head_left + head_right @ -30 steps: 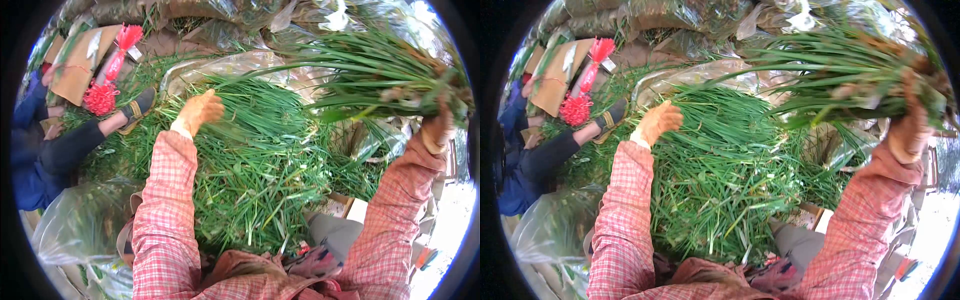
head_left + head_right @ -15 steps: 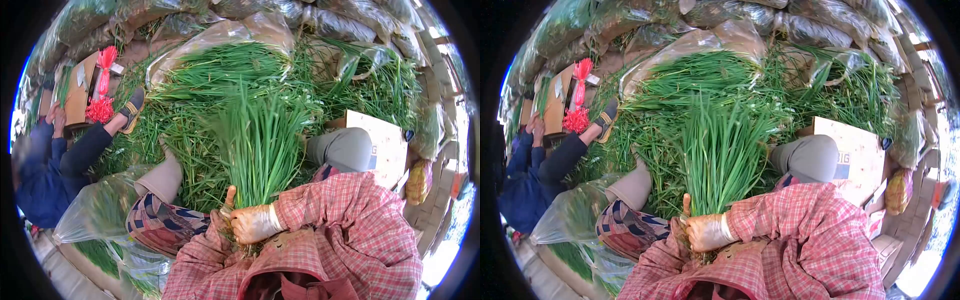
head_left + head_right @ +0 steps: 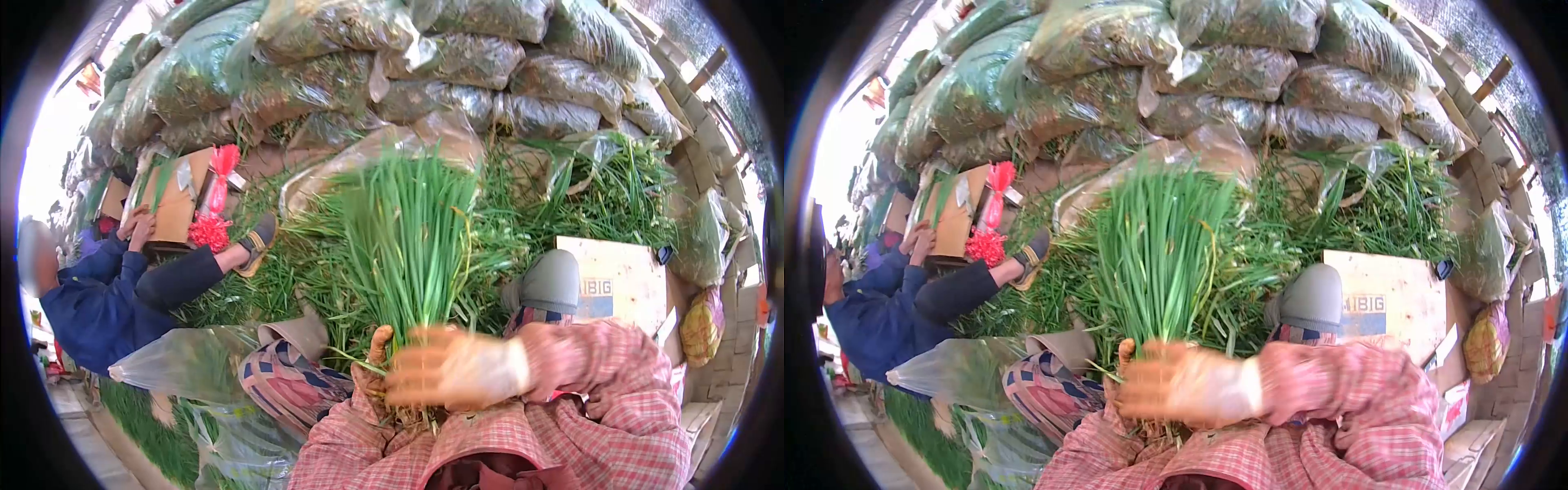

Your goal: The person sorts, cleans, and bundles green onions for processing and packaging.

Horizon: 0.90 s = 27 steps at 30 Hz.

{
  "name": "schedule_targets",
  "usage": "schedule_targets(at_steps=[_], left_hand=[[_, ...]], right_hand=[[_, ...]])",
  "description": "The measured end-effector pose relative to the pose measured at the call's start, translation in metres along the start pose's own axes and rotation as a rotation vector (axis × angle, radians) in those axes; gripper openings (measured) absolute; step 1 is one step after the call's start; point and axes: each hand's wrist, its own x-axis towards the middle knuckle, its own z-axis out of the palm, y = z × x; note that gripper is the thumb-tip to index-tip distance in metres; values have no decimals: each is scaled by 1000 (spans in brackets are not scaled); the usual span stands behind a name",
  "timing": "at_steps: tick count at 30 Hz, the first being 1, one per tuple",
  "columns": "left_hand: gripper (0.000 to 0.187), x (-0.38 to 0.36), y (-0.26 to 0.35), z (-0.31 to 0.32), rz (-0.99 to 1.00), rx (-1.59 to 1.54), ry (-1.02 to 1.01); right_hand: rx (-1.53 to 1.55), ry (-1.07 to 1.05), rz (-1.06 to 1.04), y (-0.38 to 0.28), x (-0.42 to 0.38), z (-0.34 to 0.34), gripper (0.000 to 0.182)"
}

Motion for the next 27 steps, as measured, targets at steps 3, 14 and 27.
schedule_targets(at_steps=[3,14,27], left_hand=[[69,0,21,0,25,134,-14],[51,46,48,42,134,1191,77],[79,47,13,128,457,1052,-82]], right_hand=[[405,673,801,44,-56,-38,68],[1512,954,454,124,11,-14,70],[909,1015,372,100,8,-50,67]])
